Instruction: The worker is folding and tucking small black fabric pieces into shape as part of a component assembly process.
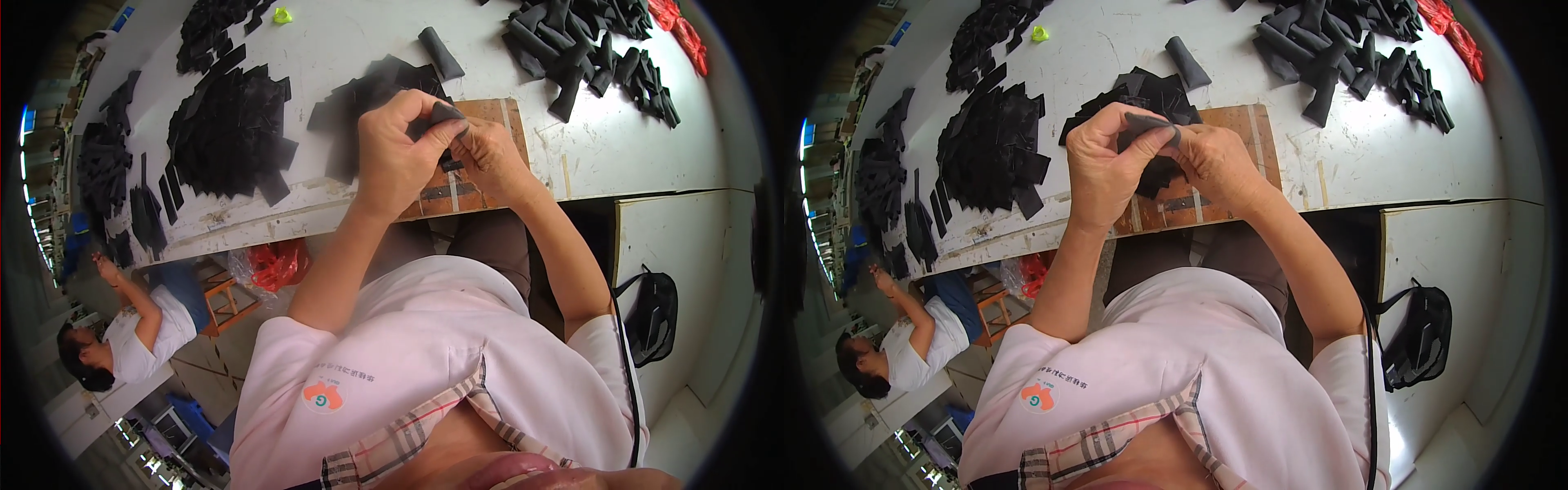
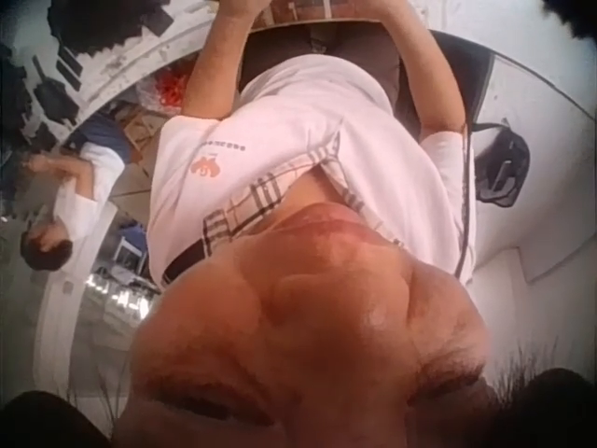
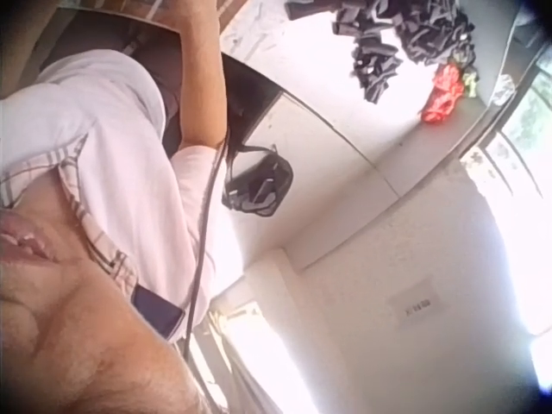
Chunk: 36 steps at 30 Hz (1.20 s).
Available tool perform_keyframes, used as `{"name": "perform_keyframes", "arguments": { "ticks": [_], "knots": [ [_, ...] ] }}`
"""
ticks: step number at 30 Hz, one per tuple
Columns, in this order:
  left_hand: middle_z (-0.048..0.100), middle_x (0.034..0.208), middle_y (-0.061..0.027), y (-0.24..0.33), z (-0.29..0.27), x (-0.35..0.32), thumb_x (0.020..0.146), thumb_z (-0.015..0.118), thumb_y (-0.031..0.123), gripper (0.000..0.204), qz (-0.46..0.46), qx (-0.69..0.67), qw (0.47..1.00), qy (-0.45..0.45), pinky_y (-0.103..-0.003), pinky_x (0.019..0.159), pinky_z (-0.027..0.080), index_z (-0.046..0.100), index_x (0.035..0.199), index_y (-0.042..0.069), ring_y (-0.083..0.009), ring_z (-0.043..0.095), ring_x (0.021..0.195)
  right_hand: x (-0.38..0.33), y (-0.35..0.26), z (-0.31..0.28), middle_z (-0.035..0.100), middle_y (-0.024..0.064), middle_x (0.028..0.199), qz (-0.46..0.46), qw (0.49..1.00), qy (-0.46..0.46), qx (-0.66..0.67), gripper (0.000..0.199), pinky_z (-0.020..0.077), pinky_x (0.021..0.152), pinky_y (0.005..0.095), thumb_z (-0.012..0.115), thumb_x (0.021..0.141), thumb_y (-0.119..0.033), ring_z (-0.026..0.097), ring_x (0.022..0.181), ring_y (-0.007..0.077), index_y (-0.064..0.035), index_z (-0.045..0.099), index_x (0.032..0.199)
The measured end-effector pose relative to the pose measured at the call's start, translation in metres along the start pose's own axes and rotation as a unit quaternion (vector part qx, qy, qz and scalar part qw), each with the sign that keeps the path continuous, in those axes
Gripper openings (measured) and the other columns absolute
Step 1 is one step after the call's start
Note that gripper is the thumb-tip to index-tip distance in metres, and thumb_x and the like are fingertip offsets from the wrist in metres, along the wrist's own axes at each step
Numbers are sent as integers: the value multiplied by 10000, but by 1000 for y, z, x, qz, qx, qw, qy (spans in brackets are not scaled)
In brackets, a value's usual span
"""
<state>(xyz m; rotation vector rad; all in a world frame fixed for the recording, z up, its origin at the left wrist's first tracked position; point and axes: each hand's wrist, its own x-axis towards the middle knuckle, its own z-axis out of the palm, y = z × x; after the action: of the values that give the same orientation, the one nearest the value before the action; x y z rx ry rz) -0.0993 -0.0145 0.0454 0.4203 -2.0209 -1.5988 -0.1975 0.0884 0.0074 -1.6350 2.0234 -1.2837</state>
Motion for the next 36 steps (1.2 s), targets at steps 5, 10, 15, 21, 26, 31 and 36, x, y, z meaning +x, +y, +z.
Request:
{"name": "perform_keyframes", "arguments": {
  "ticks": [5, 10, 15, 21, 26, 31, 36],
  "knots": [
    [615, 775, -75, 13, -1, -4, 789, 588, 51, 116, 32, -146, 988, 44, -222, 687, 459, 588, 875, -27, -97, 561, 721, 8, -13, -11, 539, 114, 642, 68, 997, -48, -3, 123, 410, 561, 388, 540, 799, -162, 533, 648, 317, -39, 530, 803],
    [598, 891, -117, 9, -13, -4, 824, 543, 106, 129, 13, -405, 905, 127, -288, 783, 426, 584, 889, 2, -155, 553, 819, 20, -30, -25, 521, 108, 632, 13, 995, -41, -86, 201, 396, 550, 383, 565, 784, -201, 521, 630, 304, -26, 501, 708],
    [600, 891, -95, -8, -14, -16, 822, 543, 92, 119, -38, -408, 904, 119, -278, 781, 414, 592, 892, 10, -140, 539, 828, 10, -15, -9, 506, 90, 619, -10, 996, -30, -89, 205, 391, 533, 377, 612, 733, -171, 523, 626, 294, -31, 475, 672],
    [598, 856, -67, -7, -17, -15, 791, 582, 42, 99, -19, -360, 921, 147, -229, 744, 409, 589, 872, -14, -105, 534, 776, 11, -12, -12, 505, 96, 597, 1, 998, -14, -68, 215, 388, 493, 364, 636, 696, -143, 523, 594, 295, -36, 456, 648],
    [600, 854, -45, -17, -19, -16, 791, 583, 52, 99, -22, -313, 941, 131, -217, 732, 408, 592, 868, -11, -90, 533, 753, 10, -16, -7, 505, 129, 541, 45, 996, -63, -52, 236, 370, 486, 385, 599, 756, -135, 509, 530, 319, -25, 437, 624],
    [597, 797, -108, -108, -73, 22, 721, 587, 60, 168, 14, 320, 894, 313, -299, 737, 436, 589, 870, -17, -227, 574, 743, 51, -19, -69, 538, 53, 612, 22, 861, 80, 502, 424, 423, 604, 242, 359, 910, -341, 514, 574, 117, 14, 575, 823],
    [598, 822, -159, -168, -116, 37, 682, 609, 100, 170, -103, 595, 764, 229, -407, 727, 446, 588, 822, 6, -338, 571, 782, 14, -2, -38, 508, 21, 617, 213, 916, 129, 315, 479, 393, 538, 200, 397, 877, -435, 481, 561, 82, 9, 575, 886]
  ]
}}
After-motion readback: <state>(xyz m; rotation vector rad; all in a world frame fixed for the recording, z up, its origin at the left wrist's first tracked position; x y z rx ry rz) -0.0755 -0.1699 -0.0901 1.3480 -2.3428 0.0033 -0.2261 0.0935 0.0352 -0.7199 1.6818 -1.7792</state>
